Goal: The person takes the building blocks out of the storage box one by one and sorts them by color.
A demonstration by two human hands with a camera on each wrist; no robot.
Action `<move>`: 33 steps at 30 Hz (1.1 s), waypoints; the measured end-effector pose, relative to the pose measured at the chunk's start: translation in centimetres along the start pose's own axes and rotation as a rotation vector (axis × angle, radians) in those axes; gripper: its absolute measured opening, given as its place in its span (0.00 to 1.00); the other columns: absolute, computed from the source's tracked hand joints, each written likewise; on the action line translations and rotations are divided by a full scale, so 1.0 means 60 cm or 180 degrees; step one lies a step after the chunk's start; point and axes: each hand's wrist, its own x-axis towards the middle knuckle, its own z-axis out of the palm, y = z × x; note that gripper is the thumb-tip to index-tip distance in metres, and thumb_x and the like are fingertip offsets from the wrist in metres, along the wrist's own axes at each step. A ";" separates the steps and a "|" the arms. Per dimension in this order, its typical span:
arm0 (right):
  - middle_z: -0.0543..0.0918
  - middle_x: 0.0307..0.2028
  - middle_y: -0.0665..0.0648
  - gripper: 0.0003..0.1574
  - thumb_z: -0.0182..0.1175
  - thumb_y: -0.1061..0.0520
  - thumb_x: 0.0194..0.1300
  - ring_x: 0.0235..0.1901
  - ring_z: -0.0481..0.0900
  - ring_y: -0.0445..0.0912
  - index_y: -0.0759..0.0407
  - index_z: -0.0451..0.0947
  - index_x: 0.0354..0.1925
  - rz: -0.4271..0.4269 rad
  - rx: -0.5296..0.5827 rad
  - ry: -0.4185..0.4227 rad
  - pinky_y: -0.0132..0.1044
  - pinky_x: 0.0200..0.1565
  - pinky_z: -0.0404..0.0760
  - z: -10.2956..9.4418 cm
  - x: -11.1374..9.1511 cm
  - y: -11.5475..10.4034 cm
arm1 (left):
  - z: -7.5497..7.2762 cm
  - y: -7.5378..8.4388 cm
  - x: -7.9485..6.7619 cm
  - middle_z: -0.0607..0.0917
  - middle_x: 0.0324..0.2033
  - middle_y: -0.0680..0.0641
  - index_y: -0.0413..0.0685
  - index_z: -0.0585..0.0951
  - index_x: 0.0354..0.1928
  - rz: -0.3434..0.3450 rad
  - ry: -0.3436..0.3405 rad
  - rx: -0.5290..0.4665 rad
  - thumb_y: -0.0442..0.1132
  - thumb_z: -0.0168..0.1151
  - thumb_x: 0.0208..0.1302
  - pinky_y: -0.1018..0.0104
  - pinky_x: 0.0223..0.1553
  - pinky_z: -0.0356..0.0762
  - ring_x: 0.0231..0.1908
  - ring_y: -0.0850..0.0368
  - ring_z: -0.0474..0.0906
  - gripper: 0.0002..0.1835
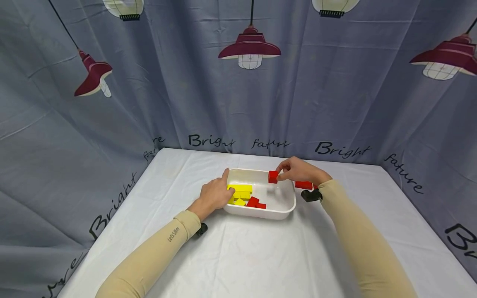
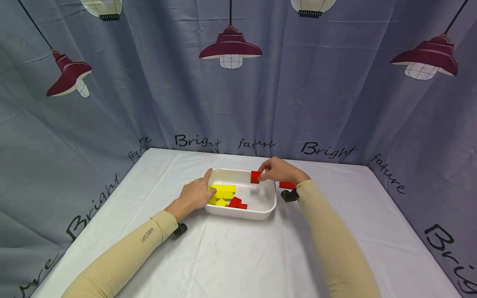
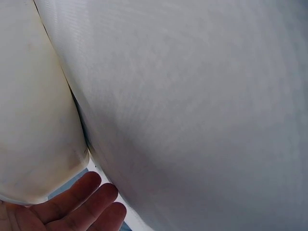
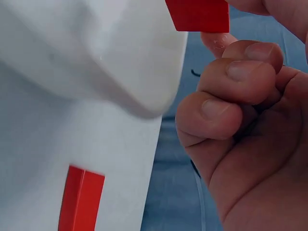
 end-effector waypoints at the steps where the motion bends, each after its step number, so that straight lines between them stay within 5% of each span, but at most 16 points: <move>1: 0.71 0.24 0.53 0.18 0.67 0.50 0.62 0.29 0.70 0.47 0.56 0.83 0.48 0.0007 -0.0008 0.0029 0.38 0.34 0.69 -0.003 -0.003 0.003 | 0.000 0.000 0.000 0.83 0.56 0.41 0.51 0.52 0.80 -0.0001 -0.0002 -0.0007 0.53 0.50 0.68 0.49 0.44 0.80 0.48 0.48 0.82 0.41; 11: 0.70 0.24 0.54 0.25 0.69 0.49 0.62 0.26 0.68 0.48 0.61 0.82 0.53 0.0104 0.0052 0.0215 0.36 0.28 0.67 -0.022 -0.026 0.039 | 0.001 -0.002 0.000 0.83 0.57 0.41 0.51 0.52 0.80 -0.0013 -0.0013 0.0000 0.53 0.50 0.68 0.49 0.45 0.80 0.47 0.48 0.81 0.41; 18: 0.77 0.30 0.61 0.26 0.67 0.49 0.64 0.33 0.75 0.53 0.63 0.81 0.55 0.0161 0.0085 0.0307 0.42 0.37 0.79 -0.038 -0.043 0.061 | 0.000 -0.001 -0.002 0.83 0.56 0.41 0.51 0.52 0.80 -0.0008 -0.0020 -0.0007 0.53 0.50 0.69 0.49 0.43 0.80 0.45 0.49 0.81 0.41; 33: 0.66 0.23 0.51 0.29 0.65 0.46 0.66 0.27 0.67 0.47 0.63 0.79 0.57 0.0424 0.0181 0.0570 0.38 0.31 0.67 -0.062 -0.080 0.113 | 0.001 0.000 0.001 0.83 0.56 0.41 0.52 0.52 0.80 -0.0021 -0.0020 -0.0020 0.53 0.51 0.69 0.49 0.45 0.79 0.46 0.49 0.81 0.41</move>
